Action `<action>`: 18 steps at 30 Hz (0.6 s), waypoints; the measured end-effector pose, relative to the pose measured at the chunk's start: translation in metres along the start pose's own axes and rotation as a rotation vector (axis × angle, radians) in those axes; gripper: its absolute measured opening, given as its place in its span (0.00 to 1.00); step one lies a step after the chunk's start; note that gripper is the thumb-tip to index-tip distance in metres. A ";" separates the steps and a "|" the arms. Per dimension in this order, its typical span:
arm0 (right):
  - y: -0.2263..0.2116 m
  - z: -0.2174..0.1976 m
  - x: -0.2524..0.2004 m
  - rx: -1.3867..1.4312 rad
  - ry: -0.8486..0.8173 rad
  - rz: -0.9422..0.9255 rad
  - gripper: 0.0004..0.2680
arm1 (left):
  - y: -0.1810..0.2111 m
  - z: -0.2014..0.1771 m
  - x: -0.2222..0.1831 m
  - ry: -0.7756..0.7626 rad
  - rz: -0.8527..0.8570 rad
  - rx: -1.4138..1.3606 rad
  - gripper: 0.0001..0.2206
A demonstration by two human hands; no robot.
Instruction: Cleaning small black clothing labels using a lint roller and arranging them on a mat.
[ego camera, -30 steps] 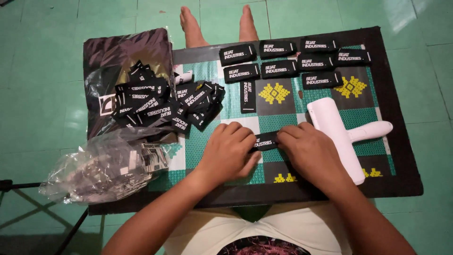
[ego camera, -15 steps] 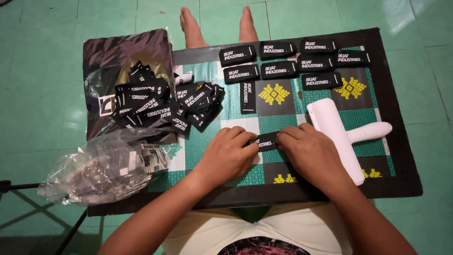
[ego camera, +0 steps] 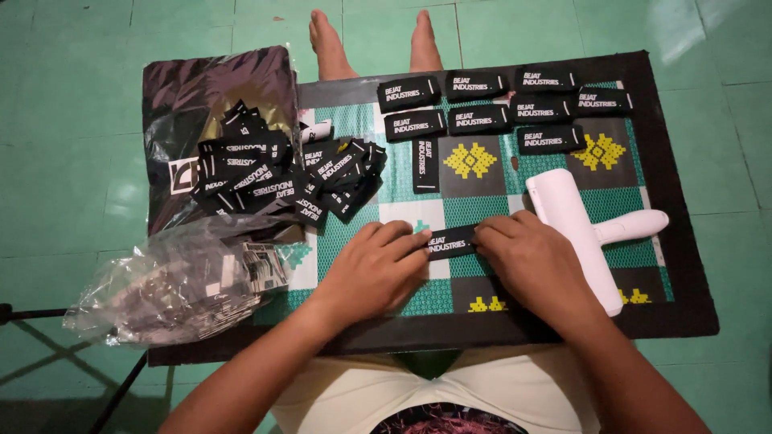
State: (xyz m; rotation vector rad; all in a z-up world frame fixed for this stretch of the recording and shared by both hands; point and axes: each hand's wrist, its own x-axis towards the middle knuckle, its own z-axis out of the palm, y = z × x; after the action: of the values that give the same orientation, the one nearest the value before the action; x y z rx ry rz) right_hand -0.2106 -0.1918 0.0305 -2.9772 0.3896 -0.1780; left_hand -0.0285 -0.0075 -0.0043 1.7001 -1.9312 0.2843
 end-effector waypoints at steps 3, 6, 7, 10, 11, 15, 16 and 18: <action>0.001 -0.001 0.000 -0.007 0.011 -0.036 0.03 | -0.001 -0.021 0.000 -0.093 0.013 -0.080 0.18; -0.002 0.000 -0.002 -0.025 0.038 -0.026 0.03 | -0.002 -0.024 -0.005 -0.148 -0.019 -0.153 0.22; -0.002 0.001 -0.002 -0.028 0.037 -0.028 0.03 | -0.003 -0.024 -0.006 -0.144 -0.020 -0.153 0.22; -0.001 0.003 -0.003 -0.007 0.055 -0.038 0.03 | -0.004 -0.020 -0.009 -0.187 -0.041 -0.170 0.21; -0.001 0.002 -0.004 0.018 0.062 -0.045 0.03 | -0.005 -0.017 -0.011 -0.174 -0.042 -0.163 0.22; 0.005 -0.003 -0.006 0.063 0.046 -0.019 0.04 | -0.006 -0.010 -0.015 -0.136 -0.044 -0.158 0.23; 0.006 -0.007 -0.005 0.062 0.044 -0.024 0.04 | -0.006 -0.014 -0.013 -0.133 -0.048 -0.157 0.23; 0.008 -0.016 -0.003 -0.031 0.000 0.066 0.07 | -0.006 -0.021 -0.009 -0.220 -0.023 -0.157 0.22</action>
State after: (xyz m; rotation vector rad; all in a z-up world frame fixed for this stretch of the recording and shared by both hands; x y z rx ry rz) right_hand -0.2177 -0.2004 0.0446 -2.9892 0.4940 -0.1667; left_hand -0.0163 0.0095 0.0076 1.7070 -2.0284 -0.0657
